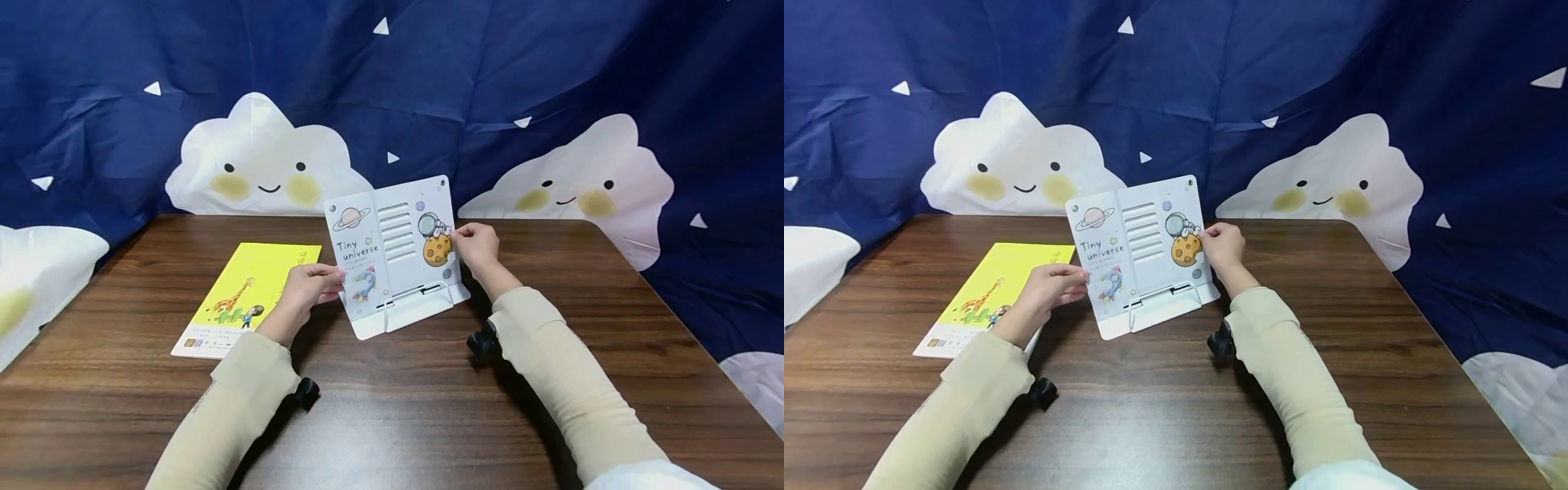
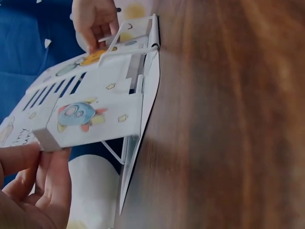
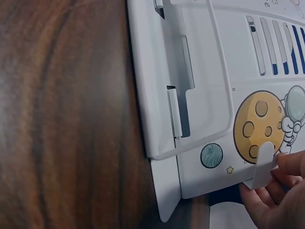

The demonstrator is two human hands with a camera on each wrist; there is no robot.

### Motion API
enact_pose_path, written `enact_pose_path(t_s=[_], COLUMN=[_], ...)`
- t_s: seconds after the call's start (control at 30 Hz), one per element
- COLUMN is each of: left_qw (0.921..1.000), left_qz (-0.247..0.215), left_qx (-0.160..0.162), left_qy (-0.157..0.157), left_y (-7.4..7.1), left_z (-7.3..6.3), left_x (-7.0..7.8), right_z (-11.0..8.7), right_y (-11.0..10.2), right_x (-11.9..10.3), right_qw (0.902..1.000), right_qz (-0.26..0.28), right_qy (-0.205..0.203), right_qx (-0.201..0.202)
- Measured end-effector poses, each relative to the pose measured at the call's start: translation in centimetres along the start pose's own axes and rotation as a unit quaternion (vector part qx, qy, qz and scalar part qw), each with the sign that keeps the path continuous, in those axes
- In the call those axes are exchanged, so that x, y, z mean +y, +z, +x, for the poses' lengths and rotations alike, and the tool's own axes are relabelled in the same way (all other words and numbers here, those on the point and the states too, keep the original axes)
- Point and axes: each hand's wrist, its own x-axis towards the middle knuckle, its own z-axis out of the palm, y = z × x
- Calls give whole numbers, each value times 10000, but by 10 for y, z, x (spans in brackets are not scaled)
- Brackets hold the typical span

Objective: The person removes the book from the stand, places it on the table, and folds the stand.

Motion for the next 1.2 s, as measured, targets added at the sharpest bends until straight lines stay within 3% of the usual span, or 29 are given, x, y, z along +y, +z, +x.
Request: enact_pose_path(t_s=[0.33,0.47,0.6,0.7,0.77,0.83,0.93,1.03,1.2], left_qw=[9988,9977,9957,9932,9926,9919,9895,9834,9761], left_qz=[54,79,106,16,35,118,435,697,1108], left_qx=[-496,-680,-879,-977,-1025,-1067,-1111,-1182,-1221], left_qy=[-9,-37,264,634,653,678,812,1187,1412], left_y=[-2,-4,-5,-4,-1,2,8,13,19], left_z=[-10,-2,3,9,8,-1,-25,-42,-51], left_x=[-3,-16,-26,-39,-42,-36,-15,1,6], right_z=[0,9,32,36,37,29,21,9,5], right_y=[6,15,30,30,30,26,23,16,16], right_x=[-13,-7,12,13,12,1,-10,-22,-26], right_qw=[9998,9999,9998,9991,9986,9987,9989,9981,9965], right_qz=[-70,17,200,309,374,262,27,-152,-366], right_qy=[-11,6,24,82,97,107,-3,-79,-206], right_qx=[-192,-118,-74,-287,-360,-435,-460,-598,-722])
